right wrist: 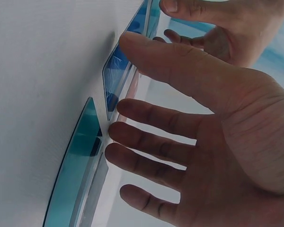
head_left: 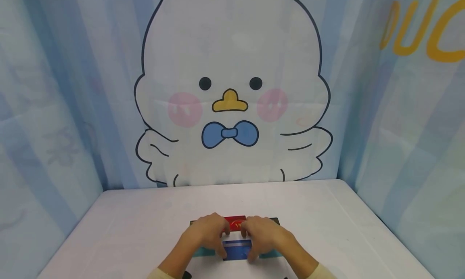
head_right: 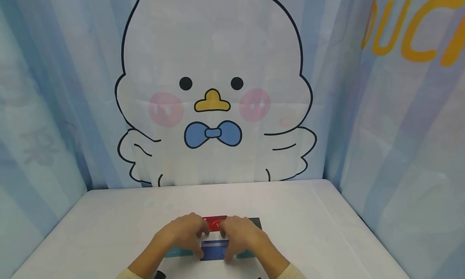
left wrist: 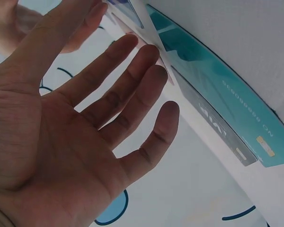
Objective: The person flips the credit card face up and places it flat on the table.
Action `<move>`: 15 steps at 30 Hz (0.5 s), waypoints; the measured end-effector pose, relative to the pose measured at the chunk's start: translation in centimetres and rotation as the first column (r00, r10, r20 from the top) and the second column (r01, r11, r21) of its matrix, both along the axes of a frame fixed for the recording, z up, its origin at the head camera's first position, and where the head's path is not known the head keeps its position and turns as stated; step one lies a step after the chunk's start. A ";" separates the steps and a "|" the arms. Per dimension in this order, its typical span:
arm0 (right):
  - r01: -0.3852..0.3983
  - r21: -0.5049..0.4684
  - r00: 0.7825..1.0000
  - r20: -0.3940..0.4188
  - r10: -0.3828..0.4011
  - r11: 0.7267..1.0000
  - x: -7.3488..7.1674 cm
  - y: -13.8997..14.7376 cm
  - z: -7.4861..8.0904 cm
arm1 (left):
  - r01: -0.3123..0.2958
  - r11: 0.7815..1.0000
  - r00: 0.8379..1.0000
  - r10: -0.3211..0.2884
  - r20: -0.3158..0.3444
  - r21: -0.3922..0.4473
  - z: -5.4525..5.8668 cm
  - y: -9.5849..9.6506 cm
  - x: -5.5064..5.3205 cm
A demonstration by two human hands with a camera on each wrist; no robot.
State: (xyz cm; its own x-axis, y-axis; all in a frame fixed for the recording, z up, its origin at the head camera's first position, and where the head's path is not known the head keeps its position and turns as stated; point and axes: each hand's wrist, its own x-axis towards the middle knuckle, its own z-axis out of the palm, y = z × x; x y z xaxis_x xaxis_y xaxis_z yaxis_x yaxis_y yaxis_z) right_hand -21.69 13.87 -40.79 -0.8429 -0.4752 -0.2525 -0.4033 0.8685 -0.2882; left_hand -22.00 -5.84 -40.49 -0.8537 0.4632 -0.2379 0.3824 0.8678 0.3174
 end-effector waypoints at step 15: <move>-0.055 0.036 0.998 -0.040 0.056 0.998 0.2 -0.1 -0.1 | 0.035 0.994 0.997 -0.041 -0.058 -0.099 -0.7 0.7 0.1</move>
State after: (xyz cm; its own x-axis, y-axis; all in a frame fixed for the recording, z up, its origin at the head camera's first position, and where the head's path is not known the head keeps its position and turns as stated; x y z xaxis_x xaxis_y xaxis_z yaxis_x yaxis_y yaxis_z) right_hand -21.53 13.76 -40.89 -0.8256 -0.5130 -0.2352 -0.4619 0.8537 -0.2406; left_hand -21.95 -5.12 -41.20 -0.8501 0.4724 -0.2326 0.4312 0.8781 0.2072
